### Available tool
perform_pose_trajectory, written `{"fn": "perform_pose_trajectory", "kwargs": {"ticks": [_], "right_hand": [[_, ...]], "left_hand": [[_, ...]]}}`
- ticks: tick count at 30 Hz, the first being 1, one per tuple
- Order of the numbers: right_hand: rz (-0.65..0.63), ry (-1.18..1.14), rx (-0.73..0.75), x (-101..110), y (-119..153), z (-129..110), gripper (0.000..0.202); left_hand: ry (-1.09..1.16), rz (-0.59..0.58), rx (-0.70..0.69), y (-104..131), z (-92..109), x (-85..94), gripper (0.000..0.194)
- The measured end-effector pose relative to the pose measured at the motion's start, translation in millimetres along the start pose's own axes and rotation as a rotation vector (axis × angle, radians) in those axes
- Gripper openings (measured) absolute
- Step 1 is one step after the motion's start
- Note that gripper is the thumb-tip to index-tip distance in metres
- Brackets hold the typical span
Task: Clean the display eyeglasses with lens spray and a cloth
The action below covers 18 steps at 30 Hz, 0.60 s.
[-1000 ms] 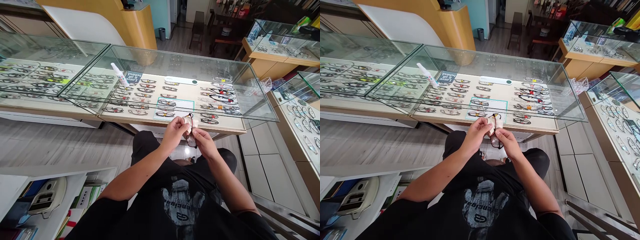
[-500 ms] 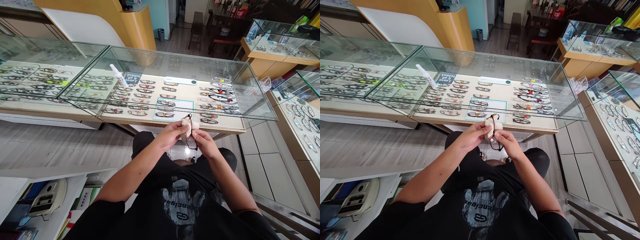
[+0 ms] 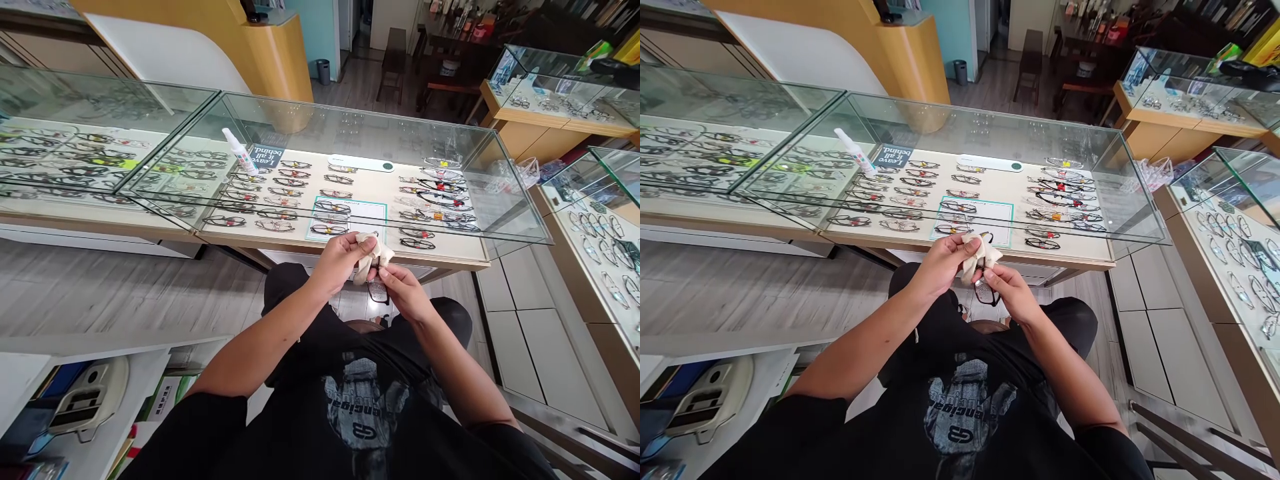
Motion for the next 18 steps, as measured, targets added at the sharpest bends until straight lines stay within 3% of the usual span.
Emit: {"fn": "perform_pose_trajectory", "kwargs": {"ticks": [8,18], "right_hand": [[0.012,-0.097,-0.081,3.3,0.7,-13.7,0.042],[-0.034,0.023,-0.046,-0.9,-3.0,-7.1,0.043]], "left_hand": [[-0.107,-0.089,0.018,4.5,3.2,11.3,0.052],[-0.129,0.042,-0.084,-2.7,-11.9,8.2,0.049]]}}
Point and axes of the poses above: each hand's wrist, its own y-axis away from the middle knuckle, its own x-axis out of the back of the hand, z = x × y, the point moved 1 cm from there along -y, towards the middle knuckle, and after that the axes turned 2 degrees about y, right-handed, at the moved point
